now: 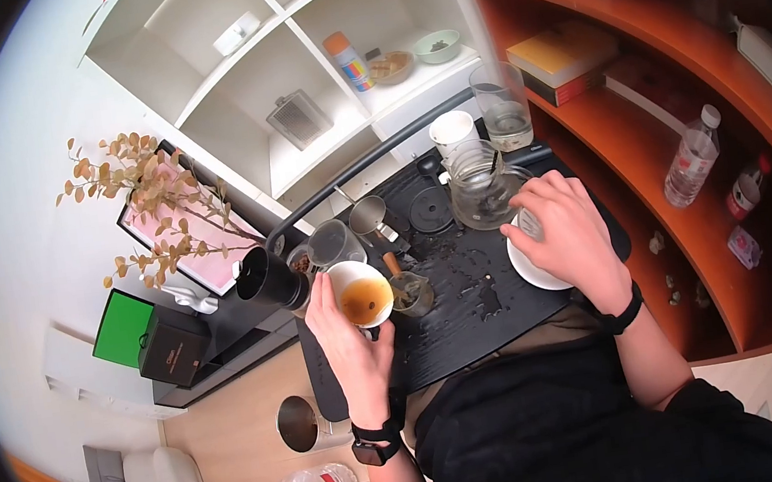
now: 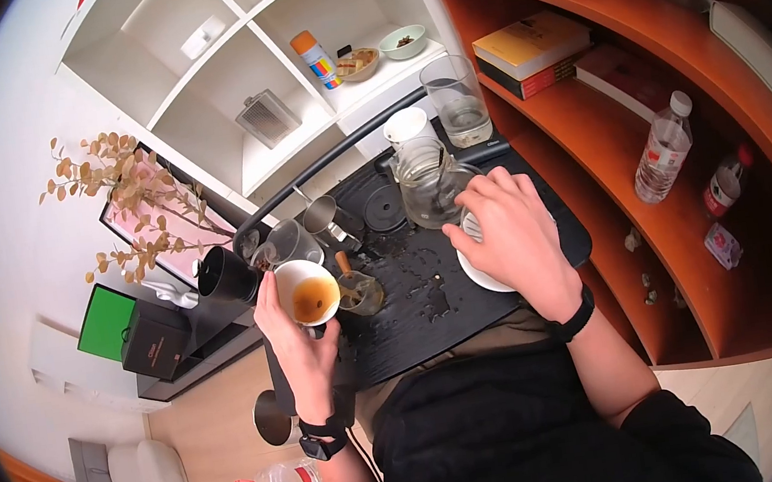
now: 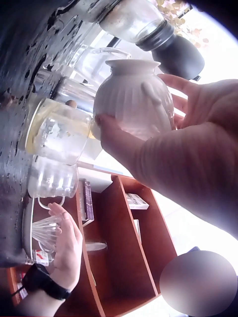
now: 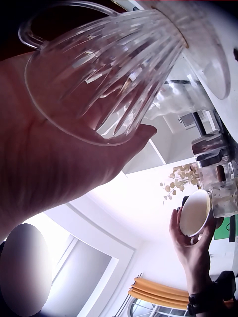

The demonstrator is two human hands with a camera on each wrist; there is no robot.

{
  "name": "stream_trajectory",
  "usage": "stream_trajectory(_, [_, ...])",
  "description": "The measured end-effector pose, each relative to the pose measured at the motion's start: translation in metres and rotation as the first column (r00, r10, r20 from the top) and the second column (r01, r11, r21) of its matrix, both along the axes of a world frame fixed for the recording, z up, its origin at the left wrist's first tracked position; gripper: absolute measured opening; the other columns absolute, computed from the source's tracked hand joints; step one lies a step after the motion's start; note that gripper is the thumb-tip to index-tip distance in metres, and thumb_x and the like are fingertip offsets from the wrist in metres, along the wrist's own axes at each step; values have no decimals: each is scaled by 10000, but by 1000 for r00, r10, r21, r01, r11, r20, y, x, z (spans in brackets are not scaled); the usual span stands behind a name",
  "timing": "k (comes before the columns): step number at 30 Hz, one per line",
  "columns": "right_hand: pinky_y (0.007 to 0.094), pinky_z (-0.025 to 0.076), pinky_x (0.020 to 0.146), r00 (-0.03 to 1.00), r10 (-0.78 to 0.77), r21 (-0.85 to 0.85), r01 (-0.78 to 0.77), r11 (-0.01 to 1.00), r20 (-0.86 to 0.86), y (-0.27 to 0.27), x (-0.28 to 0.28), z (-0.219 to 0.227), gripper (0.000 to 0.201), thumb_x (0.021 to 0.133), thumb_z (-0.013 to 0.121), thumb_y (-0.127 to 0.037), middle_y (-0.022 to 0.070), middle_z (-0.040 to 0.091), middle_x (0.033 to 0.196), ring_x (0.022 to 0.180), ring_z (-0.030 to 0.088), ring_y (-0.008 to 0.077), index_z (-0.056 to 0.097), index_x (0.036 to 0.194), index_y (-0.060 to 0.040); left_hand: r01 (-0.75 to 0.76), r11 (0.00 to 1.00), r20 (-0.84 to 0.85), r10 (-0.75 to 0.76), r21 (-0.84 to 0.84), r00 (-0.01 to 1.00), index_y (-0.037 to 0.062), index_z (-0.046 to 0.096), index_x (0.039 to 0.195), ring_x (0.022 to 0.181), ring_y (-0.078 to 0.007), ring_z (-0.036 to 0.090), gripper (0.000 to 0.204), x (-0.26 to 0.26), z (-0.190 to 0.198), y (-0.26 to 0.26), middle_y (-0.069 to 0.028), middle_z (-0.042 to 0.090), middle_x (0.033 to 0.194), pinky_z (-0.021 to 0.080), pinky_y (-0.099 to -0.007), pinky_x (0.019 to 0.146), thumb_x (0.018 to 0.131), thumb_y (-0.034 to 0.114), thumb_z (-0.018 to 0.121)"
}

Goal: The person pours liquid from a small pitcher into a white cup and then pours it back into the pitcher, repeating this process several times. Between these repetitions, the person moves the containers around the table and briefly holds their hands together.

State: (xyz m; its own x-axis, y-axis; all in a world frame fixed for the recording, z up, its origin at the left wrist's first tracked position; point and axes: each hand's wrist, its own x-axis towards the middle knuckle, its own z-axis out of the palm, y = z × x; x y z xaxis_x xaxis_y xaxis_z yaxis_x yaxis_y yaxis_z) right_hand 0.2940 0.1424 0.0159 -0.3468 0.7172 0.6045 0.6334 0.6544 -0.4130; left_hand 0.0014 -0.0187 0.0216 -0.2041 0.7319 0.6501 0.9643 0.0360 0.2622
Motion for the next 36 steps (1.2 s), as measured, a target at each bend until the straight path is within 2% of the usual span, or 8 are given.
stream_trajectory(11, [426,501,1054,1000,7,-10,-7,1000,-8,0,1,0,335,943,891,-304,74,780,1132,1170,679,292,853,1110,-16,13,998,-78,-18,-55,997,14,394,1776,1563,-481,489,1203,11,10,1,-233,478,1758,415,-550,1332,683,-136,874])
stream_trajectory(17, [414,496,1065,1000,3,-13,-3,1000,-2,-1,1,1,345,944,889,-285,70,793,1175,1187,681,284,852,1152,-11,8,994,-208,-29,-105,978,26,382,1800,1582,-460,480,1209,15,17,5,-199,457,1791,420,-547,1325,691,-140,835])
stream_trajectory(22, [414,496,1071,1000,-3,-14,3,1000,5,-1,2,1,348,944,888,-284,73,796,1185,1190,682,284,854,1156,-10,8,988,-348,-61,-151,935,75,421,1809,1612,-422,442,1055,10,12,11,-161,445,1789,399,-576,1351,817,-115,724])
stream_trajectory(28, [429,501,1066,1000,-2,2,2,1000,6,0,1,0,372,942,890,-316,77,800,1171,1191,680,289,863,1142,-4,12,985,-388,-79,-174,918,128,441,1813,1619,-410,436,1019,16,15,14,-152,458,1767,395,-584,1358,854,-111,685])
stream_trajectory(32, [427,500,1063,1000,5,-10,-5,1000,7,-1,2,1,367,941,892,-312,79,800,1167,1183,683,288,864,1139,-5,21,988,-380,-80,-155,921,115,431,1814,1606,-416,449,1064,15,16,15,-153,457,1775,404,-569,1352,818,-129,717])
stream_trajectory(34, [427,499,1063,1000,7,-4,-7,1000,4,-1,1,0,361,941,893,-311,78,799,1164,1179,683,289,863,1134,-7,73,989,-229,-101,-125,968,100,416,1815,1579,-433,476,1158,15,17,13,-177,466,1762,420,-556,1339,746,-137,793])
stream_trajectory(35, [427,499,1062,1000,6,1,-6,1000,1,-1,1,0,355,940,894,-309,78,798,1161,1175,683,289,863,1128,-10,72,990,-228,-99,-123,969,100,416,1815,1579,-433,476,1158,14,17,13,-177,466,1762,420,-556,1339,746,-137,793])
stream_trajectory(36, [427,499,1062,1000,7,2,-8,1000,2,-1,2,0,355,940,894,-309,78,798,1161,1175,683,289,863,1128,-10,83,993,-135,-94,-84,986,88,408,1814,1567,-446,486,1192,12,15,13,-192,475,1747,431,-556,1329,721,-139,824])
